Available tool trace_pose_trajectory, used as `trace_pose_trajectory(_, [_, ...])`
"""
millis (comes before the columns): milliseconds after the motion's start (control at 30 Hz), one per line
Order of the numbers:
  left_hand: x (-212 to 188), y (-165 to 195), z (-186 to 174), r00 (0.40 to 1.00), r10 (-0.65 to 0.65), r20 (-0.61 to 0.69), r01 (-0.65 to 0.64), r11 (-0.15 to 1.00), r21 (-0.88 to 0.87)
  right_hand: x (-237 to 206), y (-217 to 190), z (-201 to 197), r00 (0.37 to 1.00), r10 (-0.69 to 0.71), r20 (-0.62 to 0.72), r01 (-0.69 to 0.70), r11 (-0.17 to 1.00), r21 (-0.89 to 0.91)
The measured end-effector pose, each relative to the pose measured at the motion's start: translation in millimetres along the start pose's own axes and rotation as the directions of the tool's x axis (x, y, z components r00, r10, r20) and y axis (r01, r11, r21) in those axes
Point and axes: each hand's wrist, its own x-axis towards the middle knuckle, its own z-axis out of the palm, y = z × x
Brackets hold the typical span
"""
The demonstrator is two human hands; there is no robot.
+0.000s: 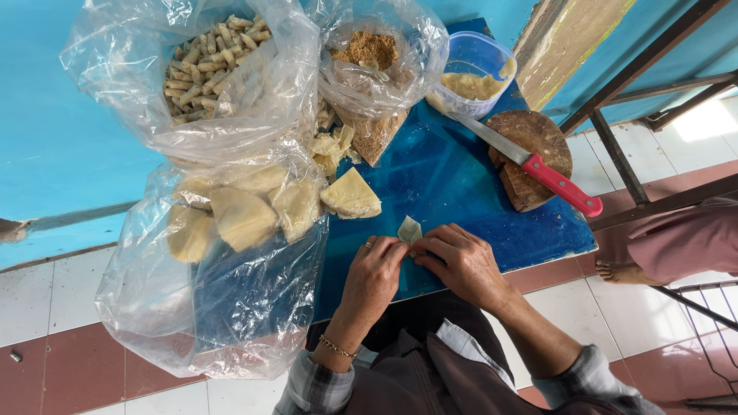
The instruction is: The person flattens pieces of dough by hand on a blue table, spoons brown filling from a plastic bag onto a flattened dough piece, folds the dough over the filling, and stacks the finished filled pieces on the table.
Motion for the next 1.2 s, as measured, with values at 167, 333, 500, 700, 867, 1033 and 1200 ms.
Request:
trace_pose_trajectory(167, [14.1,-0.4,2.6,0.991,-0.13,0.034,0.132,0.989,-0.063,17.9,14.3,-1.0,0.995,0.051,0.085,-0.056,0.997,0.053])
trace_pose_trajectory(333, [26.9,-0.1,-2.1,0.954,-0.265,0.137,0.281,0.953,-0.114,29.5,23.4,1.3,0.934,0.224,0.278,-0.284,0.938,0.198])
trace_pose_trajectory(500, [37.3,0.2,-4.0,0.926,-0.342,0.159,0.372,0.9,-0.229,16.3,12.1,3.1,0.998,0.059,0.023,-0.062,0.988,0.139])
trace_pose_trajectory(700, [25.2,1.8,-9.4,0.951,-0.297,0.09,0.31,0.905,-0.289,3.8,2.3,4.5,0.988,-0.128,-0.083,0.13,0.991,0.012])
trace_pose_trajectory(867, [12.9,0.4,-2.6,0.987,-0.158,0.014,0.158,0.972,-0.175,13.2,10.2,10.5,0.999,0.026,-0.039,-0.021,0.99,0.141])
trace_pose_trajectory(1033, [17.2,-7.3,2.0,0.985,-0.169,0.039,0.173,0.975,-0.138,21.2,13.5,11.2,0.942,0.304,0.144,-0.33,0.918,0.22])
trace_pose_trajectory(1200, [30.4,-11.2,0.3,0.952,-0.262,0.16,0.278,0.957,-0.085,7.7,3.3,6.8,0.989,-0.119,-0.09,0.119,0.993,-0.003])
